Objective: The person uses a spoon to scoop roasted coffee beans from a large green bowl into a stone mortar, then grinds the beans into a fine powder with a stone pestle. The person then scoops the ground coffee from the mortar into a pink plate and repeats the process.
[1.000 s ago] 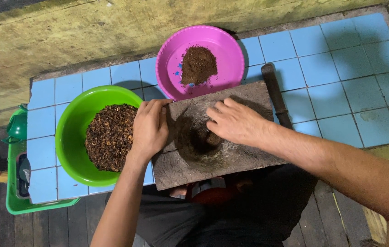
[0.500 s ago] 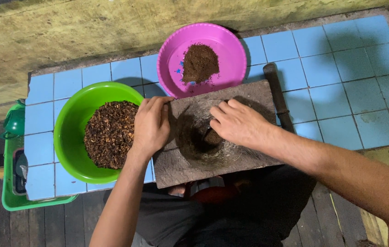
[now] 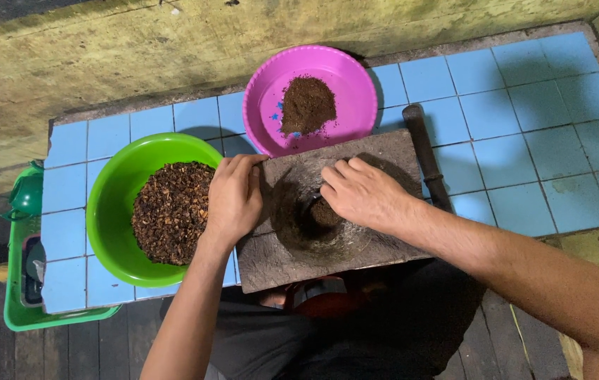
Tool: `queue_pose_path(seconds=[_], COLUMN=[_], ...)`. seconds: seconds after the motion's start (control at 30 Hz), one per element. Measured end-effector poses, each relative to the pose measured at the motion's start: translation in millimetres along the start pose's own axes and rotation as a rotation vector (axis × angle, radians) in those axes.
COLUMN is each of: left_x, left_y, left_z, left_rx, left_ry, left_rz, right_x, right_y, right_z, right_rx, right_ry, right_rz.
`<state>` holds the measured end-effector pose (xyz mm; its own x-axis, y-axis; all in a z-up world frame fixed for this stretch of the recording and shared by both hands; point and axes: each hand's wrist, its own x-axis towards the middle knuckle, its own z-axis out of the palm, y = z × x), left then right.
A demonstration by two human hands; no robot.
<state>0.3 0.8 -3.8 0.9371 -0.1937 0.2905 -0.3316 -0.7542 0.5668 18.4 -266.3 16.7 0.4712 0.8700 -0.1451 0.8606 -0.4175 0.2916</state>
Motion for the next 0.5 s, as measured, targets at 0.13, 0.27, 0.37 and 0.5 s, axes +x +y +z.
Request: queue_pose_path(seconds=[0.13,0.27,0.37,0.5], left_x=[0,0,-1,0], left_y=[2,-3,-2,-5], left_z=[-1,3,1,4], left_rx=[-0.005,0.008,0.012,0.012], left_ry=[0.001,0.007,0.005,0.006], left_rz=[-0.008,-0.011,-0.007,0.003], right_x=[3,3,1,-4], right_y=[-1,-6,-9,-7], right_z=[-4,2,3,12], right_rx=[-0.017,0.008,0.019,0.044], right_ry=[-0.013,0.133,0.216,0.067], right_rz=[0.031,0.01,0.001,-0.045])
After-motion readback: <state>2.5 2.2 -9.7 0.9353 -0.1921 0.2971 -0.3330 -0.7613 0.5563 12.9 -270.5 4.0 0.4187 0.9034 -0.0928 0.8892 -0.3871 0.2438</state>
